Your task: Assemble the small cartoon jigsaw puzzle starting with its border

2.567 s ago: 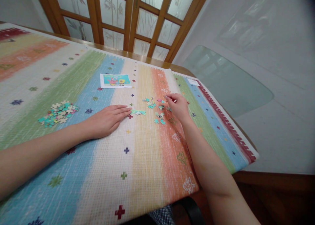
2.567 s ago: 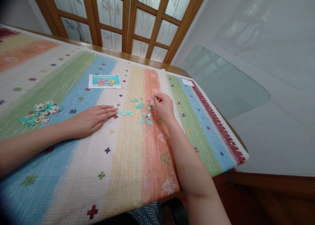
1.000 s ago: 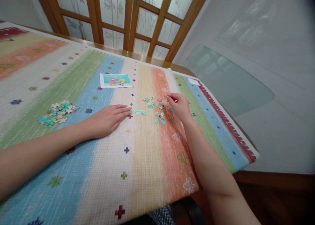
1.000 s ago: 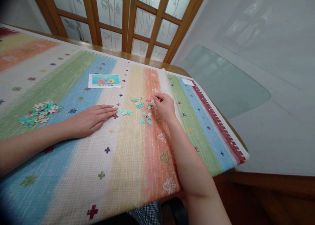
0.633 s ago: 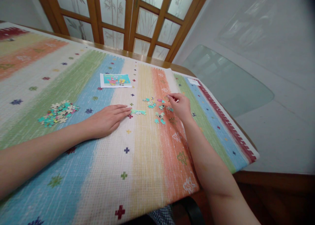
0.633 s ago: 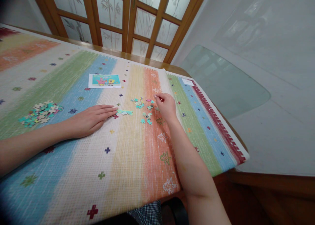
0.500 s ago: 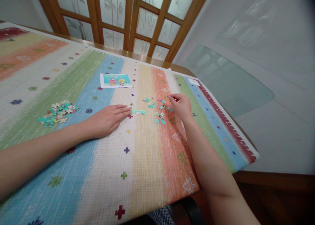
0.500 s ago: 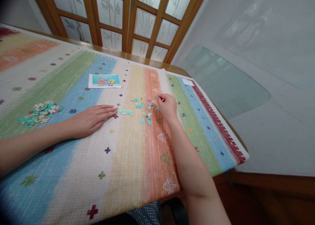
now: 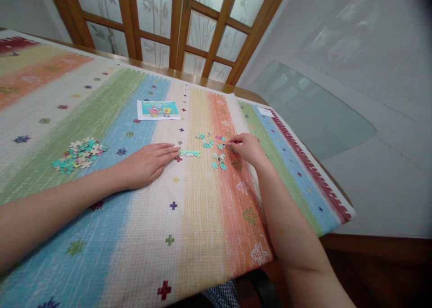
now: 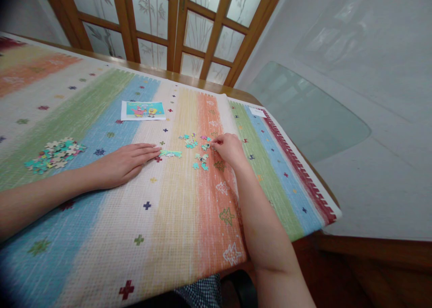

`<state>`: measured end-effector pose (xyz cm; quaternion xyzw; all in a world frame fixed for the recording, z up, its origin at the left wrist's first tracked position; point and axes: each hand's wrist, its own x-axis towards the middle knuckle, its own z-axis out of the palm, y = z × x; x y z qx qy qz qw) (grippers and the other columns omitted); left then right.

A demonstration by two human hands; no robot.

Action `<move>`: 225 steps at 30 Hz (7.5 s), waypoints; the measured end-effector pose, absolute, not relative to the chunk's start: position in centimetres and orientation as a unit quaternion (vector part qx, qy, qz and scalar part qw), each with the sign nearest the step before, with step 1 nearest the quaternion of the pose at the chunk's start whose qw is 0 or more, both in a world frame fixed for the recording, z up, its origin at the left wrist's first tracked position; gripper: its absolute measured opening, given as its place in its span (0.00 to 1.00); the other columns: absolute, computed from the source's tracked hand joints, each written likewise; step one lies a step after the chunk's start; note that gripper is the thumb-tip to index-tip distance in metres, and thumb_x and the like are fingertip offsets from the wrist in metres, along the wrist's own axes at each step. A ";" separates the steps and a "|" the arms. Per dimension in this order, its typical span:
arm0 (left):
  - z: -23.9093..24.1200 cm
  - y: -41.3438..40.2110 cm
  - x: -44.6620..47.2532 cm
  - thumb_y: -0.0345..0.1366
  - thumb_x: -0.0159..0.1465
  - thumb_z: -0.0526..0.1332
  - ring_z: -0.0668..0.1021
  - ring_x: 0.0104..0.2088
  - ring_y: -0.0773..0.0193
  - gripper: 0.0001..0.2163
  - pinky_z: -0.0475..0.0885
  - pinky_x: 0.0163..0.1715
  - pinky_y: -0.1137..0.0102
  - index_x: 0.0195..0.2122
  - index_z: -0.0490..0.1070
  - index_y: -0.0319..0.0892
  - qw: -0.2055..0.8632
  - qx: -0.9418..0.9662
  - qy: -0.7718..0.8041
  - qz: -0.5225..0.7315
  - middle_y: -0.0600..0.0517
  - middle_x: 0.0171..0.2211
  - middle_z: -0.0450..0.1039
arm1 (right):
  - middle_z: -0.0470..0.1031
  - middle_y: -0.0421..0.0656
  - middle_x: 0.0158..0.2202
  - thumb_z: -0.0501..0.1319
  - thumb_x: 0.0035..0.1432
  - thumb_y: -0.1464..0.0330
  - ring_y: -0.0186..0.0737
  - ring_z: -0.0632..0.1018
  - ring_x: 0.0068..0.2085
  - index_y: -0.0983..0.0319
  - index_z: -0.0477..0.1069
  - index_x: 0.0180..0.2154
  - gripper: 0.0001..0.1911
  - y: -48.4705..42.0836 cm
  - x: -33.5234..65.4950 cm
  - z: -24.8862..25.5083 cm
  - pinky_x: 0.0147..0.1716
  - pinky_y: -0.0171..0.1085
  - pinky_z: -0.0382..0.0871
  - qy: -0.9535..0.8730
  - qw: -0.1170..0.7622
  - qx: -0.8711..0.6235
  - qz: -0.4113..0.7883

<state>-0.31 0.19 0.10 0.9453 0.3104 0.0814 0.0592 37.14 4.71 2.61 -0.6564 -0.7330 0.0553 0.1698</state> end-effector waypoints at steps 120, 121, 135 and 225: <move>0.0 0.3 -0.3 0.33 0.70 0.47 0.62 0.71 0.59 0.26 0.55 0.71 0.60 0.69 0.62 0.40 0.055 0.947 0.306 0.084 0.48 0.71 0.60 | 0.79 0.40 0.31 0.68 0.55 0.70 0.39 0.83 0.33 0.60 0.77 0.41 0.10 1.7 29.5 3.3 0.35 0.37 0.78 -0.617 0.330 -0.560 0.443; 0.0 0.3 -0.3 0.33 0.70 0.48 0.62 0.71 0.59 0.26 0.54 0.71 0.60 0.69 0.62 0.40 0.056 0.946 0.306 0.085 0.48 0.71 0.60 | 0.79 0.41 0.31 0.68 0.56 0.70 0.39 0.83 0.34 0.60 0.77 0.41 0.09 1.6 29.3 3.2 0.36 0.37 0.79 -0.612 0.326 -0.562 0.451; 0.1 0.2 -0.3 0.33 0.70 0.47 0.61 0.71 0.59 0.26 0.53 0.71 0.61 0.69 0.62 0.39 0.058 0.946 0.308 0.085 0.48 0.71 0.60 | 0.82 0.43 0.31 0.66 0.58 0.67 0.37 0.79 0.31 0.60 0.79 0.35 0.04 1.9 29.2 1.5 0.31 0.36 0.70 -0.698 0.272 -0.583 0.313; 0.1 0.2 -0.4 0.33 0.70 0.47 0.61 0.71 0.59 0.26 0.53 0.71 0.60 0.70 0.61 0.42 0.056 0.945 0.312 0.084 0.50 0.71 0.59 | 0.81 0.46 0.31 0.64 0.58 0.57 0.41 0.75 0.31 0.61 0.81 0.35 0.14 2.5 36.2 6.9 0.34 0.42 0.66 -0.688 0.285 -0.652 0.144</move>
